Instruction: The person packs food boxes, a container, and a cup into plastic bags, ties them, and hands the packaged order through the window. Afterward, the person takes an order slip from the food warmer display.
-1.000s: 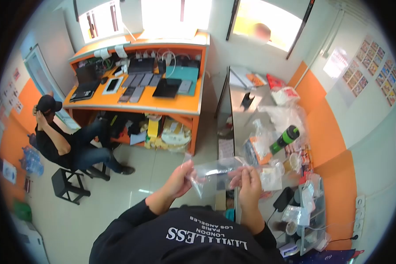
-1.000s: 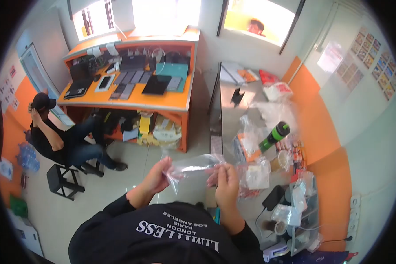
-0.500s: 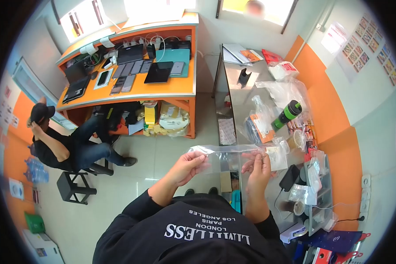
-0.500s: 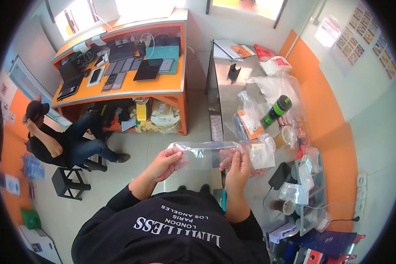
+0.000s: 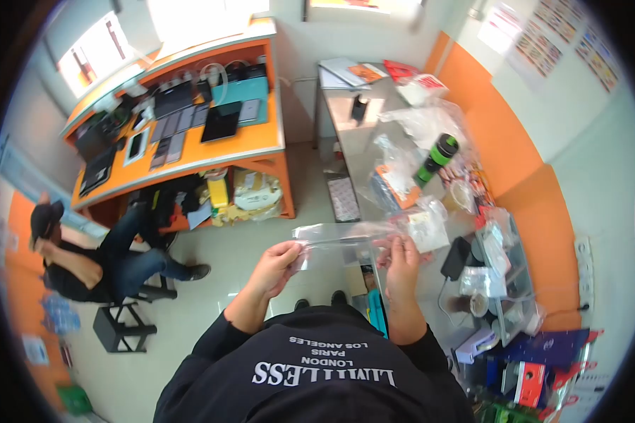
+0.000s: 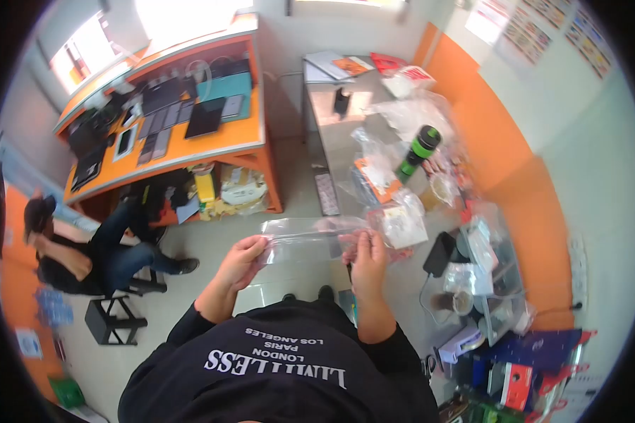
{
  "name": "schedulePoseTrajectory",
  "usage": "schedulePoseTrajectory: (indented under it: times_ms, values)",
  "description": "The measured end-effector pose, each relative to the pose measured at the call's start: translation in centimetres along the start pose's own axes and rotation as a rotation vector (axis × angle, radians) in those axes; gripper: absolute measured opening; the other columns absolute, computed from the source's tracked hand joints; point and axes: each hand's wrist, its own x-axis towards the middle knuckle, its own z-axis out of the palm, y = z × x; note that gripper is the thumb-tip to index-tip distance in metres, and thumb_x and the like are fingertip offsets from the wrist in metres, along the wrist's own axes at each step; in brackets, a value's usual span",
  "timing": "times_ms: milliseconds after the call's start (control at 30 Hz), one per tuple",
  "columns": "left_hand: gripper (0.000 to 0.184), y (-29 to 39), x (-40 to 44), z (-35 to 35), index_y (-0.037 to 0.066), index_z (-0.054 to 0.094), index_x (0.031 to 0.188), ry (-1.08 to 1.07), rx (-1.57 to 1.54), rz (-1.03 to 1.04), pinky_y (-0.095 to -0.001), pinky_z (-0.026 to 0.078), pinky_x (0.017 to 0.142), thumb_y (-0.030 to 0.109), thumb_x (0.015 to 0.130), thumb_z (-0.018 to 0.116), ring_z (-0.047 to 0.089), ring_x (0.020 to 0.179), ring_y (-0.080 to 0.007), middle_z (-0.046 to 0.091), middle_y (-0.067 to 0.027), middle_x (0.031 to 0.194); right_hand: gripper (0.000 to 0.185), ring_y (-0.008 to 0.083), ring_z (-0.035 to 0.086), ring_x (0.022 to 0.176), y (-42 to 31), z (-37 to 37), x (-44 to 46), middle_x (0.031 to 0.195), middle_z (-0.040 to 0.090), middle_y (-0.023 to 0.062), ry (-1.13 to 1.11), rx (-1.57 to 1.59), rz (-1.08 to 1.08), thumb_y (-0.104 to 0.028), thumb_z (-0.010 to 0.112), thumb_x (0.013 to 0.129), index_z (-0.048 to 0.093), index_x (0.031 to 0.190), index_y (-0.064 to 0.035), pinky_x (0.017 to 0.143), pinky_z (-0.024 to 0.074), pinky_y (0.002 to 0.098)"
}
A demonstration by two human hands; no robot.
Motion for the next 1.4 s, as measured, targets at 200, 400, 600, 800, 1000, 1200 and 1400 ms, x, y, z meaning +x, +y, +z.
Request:
schedulePoseTrajectory:
  times_ms: [200,400,600,800,1000,1200,1400]
  values:
    - [0.019,-2.5,0.5,-1.9,0.005,0.063,0.077,-0.039,0.461,0.212,-0.0217,0.043,0.059,0.014,0.089,0.075,0.055,0.064,-0.0065,0.064,0.0009,0.074,0.025,0.012,0.057,0.071,2.3,0.0,-1.2,0.102,0.065,0.0084,0.26,-0.854,-0.695,-0.014,0.064,0.094,0.051,0.112,-0.0012,0.058,0.0492,0.026]
    - [0.038,-4.4,-1.0,0.9,0.002,0.054,0.063,-0.032,1.303,0.384,-0.0305,0.04,0.049,0.02,0.069,0.087,0.045,0.051,-0.0121,0.053,-0.0076,0.055,0.027,0.0149,0.062,0.075,4.5,2.6,-5.5,0.084,0.063,0.0075,-0.514,-0.315,0.258,-0.024,0.069,0.093,0.059,0.097,0.0011,0.066,0.0516,0.0278]
    - [0.037,-4.7,-0.6,0.3,0.002,0.052,0.061,-0.276,1.107,0.201,-0.0298,0.04,0.049,0.017,0.07,0.085,0.046,0.052,-0.0119,0.054,-0.0062,0.055,0.018,0.0128,0.062,0.066,6.7,0.7,-7.1,0.077,0.063,0.0054,-0.427,-0.032,0.43,-0.016,0.056,0.101,0.058,0.091,-0.0022,0.062,0.0512,0.0272]
    - [0.034,-3.5,0.7,0.1,0.003,0.052,0.065,-0.035,1.37,0.294,-0.0321,0.042,0.05,0.016,0.072,0.082,0.053,0.05,-0.018,0.057,-0.0078,0.057,0.026,0.0162,0.062,0.064,5.2,-0.1,-8.5,0.07,0.06,0.0097,-0.509,-0.507,0.236,-0.021,0.055,0.101,0.056,0.085,-0.0008,0.058,0.049,0.0342]
    - [0.013,-4.3,-0.3,-0.1,0.004,0.058,0.08,-0.05,1.468,0.505,-0.0334,0.048,0.058,0.008,0.077,0.07,0.061,0.063,-0.0263,0.058,-0.0067,0.064,0.02,0.03,0.063,0.071,7.3,0.0,-7.9,0.073,0.059,0.0164,-0.511,-0.868,-0.133,-0.016,0.062,0.091,0.054,0.083,0.0002,0.064,0.0471,0.0403]
    - [0.016,-4.8,-0.8,-1.2,0.001,0.065,0.096,-0.31,1.183,0.24,-0.032,0.052,0.069,-0.003,0.084,0.057,0.063,0.074,-0.0205,0.062,-0.0102,0.082,0.017,0.0304,0.062,0.074,6.3,2.8,-7.1,0.085,0.06,0.0151,-0.313,-0.574,-0.253,-0.015,0.064,0.088,0.056,0.089,0.0001,0.067,0.0478,0.0404]
    - [0.006,-4.7,-1.1,-3.8,-0.001,0.064,0.097,-0.395,0.986,0.285,-0.0273,0.051,0.072,0.001,0.092,0.06,0.061,0.076,-0.0119,0.065,-0.0041,0.084,0.014,0.0212,0.06,0.079,5.5,4.1,-6.7,0.087,0.057,0.0098,-0.529,-0.354,0.051,-0.012,0.065,0.09,0.055,0.089,-0.0013,0.068,0.0462,0.0352]
